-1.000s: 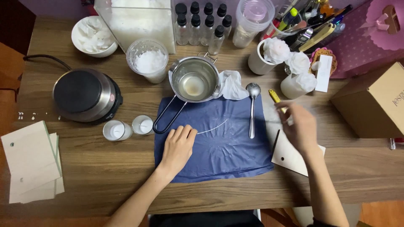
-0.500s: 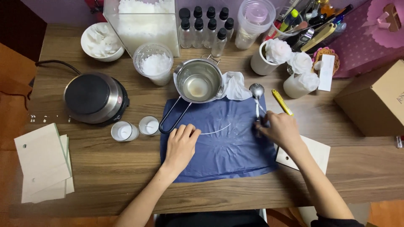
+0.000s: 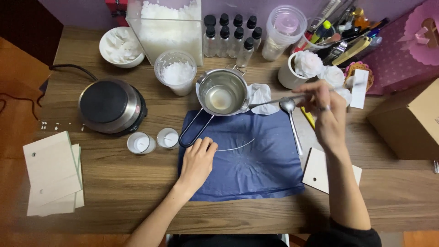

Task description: Assembling candle wicks by threading them through metal bases and securing them on a template.

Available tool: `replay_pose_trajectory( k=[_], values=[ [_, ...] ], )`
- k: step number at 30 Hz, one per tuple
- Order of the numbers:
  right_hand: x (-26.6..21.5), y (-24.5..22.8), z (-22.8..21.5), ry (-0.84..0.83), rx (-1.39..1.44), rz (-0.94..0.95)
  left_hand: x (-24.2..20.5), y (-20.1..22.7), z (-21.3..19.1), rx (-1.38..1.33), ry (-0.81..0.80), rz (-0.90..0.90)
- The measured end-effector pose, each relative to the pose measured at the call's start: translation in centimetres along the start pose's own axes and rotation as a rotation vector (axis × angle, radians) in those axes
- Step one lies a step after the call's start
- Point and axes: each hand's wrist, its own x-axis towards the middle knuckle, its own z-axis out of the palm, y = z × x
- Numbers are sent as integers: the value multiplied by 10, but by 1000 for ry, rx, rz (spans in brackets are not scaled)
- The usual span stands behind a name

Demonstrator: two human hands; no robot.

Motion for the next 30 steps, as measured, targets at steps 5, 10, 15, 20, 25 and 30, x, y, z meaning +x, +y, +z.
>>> replay_pose_trajectory(
  k=[5,10,15,20,25,30],
  values=[
    [32,65,38,49,353,37,-4,1,9,37,-9,15],
    [41,82,73,-19,343,114,-6,0,13,25,-30,-7],
    [44,80,84,-41,180,103,2,4,-3,85,55,5],
    [47,77,87,-32,81,96,-2,2,3,49,63,28],
    [49,72,91,-68,111,117,-6,0,9,44,58,41],
    [49,68,87,-63,-4,104,-8,1,13,73,28,28]
  ],
)
